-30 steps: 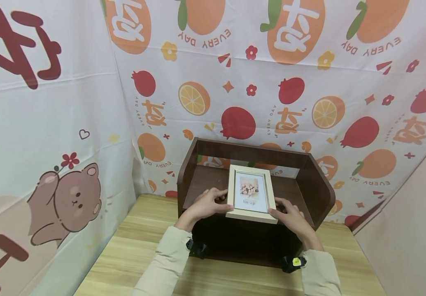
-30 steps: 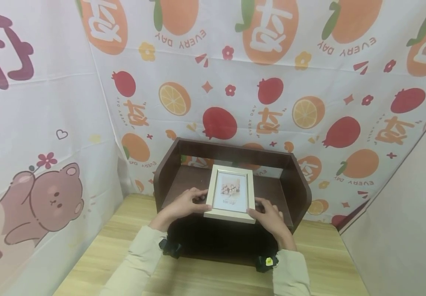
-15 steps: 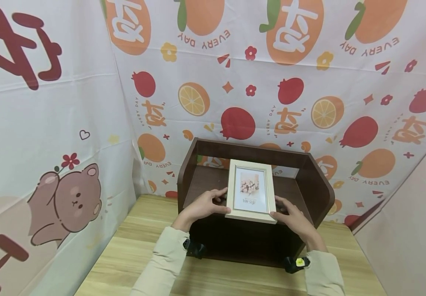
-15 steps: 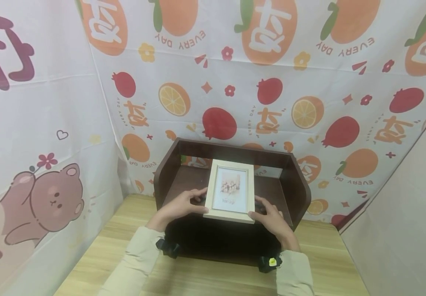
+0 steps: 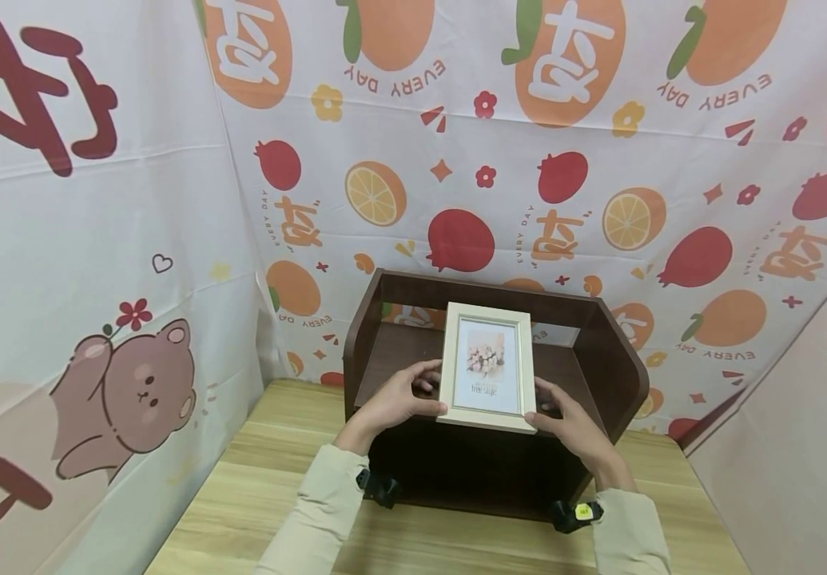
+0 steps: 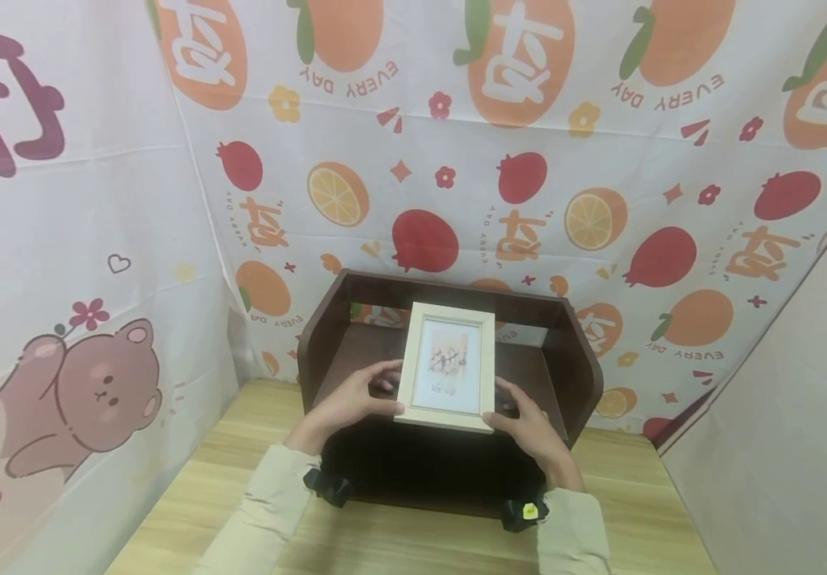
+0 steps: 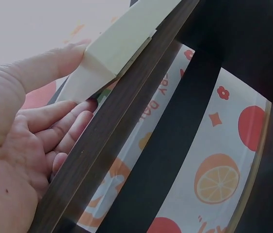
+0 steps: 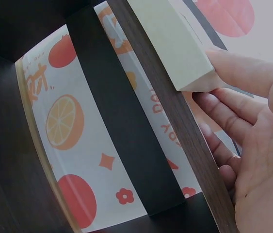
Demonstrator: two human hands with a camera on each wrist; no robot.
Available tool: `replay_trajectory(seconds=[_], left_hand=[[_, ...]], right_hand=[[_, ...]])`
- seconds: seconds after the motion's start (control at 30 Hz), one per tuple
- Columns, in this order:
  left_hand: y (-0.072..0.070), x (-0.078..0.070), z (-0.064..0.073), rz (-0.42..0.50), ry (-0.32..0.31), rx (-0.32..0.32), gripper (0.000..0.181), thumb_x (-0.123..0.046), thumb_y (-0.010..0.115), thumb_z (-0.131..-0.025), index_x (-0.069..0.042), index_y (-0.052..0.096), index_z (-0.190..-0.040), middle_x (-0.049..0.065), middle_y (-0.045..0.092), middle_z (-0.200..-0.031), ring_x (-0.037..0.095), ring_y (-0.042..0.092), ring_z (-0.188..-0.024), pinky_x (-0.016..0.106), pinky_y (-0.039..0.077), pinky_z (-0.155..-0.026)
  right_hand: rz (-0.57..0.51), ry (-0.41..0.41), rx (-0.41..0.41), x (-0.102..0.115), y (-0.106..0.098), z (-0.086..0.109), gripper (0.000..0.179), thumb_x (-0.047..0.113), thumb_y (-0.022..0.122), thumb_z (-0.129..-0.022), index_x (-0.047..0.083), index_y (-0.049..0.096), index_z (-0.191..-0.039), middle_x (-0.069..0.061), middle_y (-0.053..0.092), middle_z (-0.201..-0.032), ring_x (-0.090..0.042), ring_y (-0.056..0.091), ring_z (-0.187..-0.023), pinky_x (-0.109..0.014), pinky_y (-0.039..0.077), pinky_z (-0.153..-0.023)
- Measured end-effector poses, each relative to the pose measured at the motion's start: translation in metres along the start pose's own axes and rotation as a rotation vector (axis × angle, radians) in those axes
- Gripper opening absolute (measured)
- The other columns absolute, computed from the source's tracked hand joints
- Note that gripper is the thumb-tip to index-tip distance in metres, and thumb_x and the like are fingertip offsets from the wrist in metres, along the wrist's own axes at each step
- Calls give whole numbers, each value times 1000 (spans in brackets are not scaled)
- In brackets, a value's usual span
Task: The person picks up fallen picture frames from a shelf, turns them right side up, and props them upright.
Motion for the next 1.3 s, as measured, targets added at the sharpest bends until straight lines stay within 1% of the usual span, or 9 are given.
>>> replay_trajectory(seconds=[0.13, 0.33, 0.57, 0.7, 0.8, 0.9, 1.07, 1.2, 1.3], left_hand=[[0, 1, 0, 27, 3, -5, 76, -15, 78, -81, -8, 39, -147, 13, 56, -126, 20, 52, -102, 28, 44, -83], [-2, 0, 1, 50, 36, -11, 76, -12, 77, -82, -8, 38, -147, 17, 52, -132, 26, 52, -106, 30, 44, -82], [-2, -1, 2, 74, 69, -12, 77, -9, 74, -83, -8, 34, -150, 19, 48, -137, 29, 50, -108, 28, 46, -78], [-1, -2, 1, 76, 76, -14, 77, -8, 73, -84, -10, 33, -150, 19, 46, -138, 29, 50, -107, 27, 47, -77], [-2, -2, 0, 80, 70, -23, 77, -7, 73, -84, -13, 34, -150, 17, 45, -138, 28, 51, -105, 28, 48, -76], [-2, -2, -1, 96, 67, -32, 77, -5, 74, -83, -14, 34, -148, 16, 44, -137, 27, 51, -104, 29, 49, -75], [-2, -3, -1, 115, 71, -46, 77, -3, 74, -81, -15, 36, -147, 16, 49, -132, 26, 51, -101, 29, 48, -76], [-2, -2, -2, 105, 82, -58, 77, -3, 74, -81, -14, 36, -147, 17, 55, -124, 24, 52, -99, 28, 46, -79], [-2, 0, -2, 100, 80, -76, 75, -5, 74, -81, -15, 39, -147, 17, 56, -120, 23, 52, -99, 28, 44, -82]], right_hand=[[-10, -12, -11, 0, 0, 0, 68, 22, 67, -91, 12, 33, -149, -16, 47, -141, -28, 43, -117, -37, 39, -92], [-34, -43, -21, 2, 0, -1, 68, 21, 67, -91, 11, 33, -149, -19, 54, -135, -20, 43, -100, -31, 39, -83], [-70, -19, -23, 5, 2, 1, 72, 21, 65, -93, 15, 26, -153, -18, 55, -132, -17, 42, -92, -29, 40, -75], [-72, -25, -35, 5, 3, -1, 66, 18, 65, -93, 9, 32, -150, -19, 56, -128, -15, 42, -88, -25, 40, -71], [-68, -29, -46, 4, 4, -2, 60, 18, 65, -93, 4, 39, -145, -20, 59, -125, -13, 44, -87, -24, 42, -71], [-75, -29, -54, 3, 4, -2, 56, 18, 65, -92, 5, 43, -142, -20, 60, -124, -12, 46, -86, -24, 43, -72], [-79, -36, -69, 4, 4, -2, 56, 20, 66, -92, 8, 44, -142, -18, 60, -123, -14, 46, -87, -25, 44, -73], [-63, -30, -74, 5, 4, -1, 57, 22, 66, -92, 10, 43, -143, -16, 59, -123, -15, 46, -91, -26, 43, -74], [-44, -28, -82, 4, 4, -1, 57, 23, 66, -92, 12, 43, -143, -15, 58, -122, -16, 45, -93, -26, 43, -74]])
Point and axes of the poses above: each hand's wrist, its own z-axis away from the middle knuckle, its own y-axis out of the palm, x = y × z, the point moved 5 cm from there along -z, towards the middle knuckle
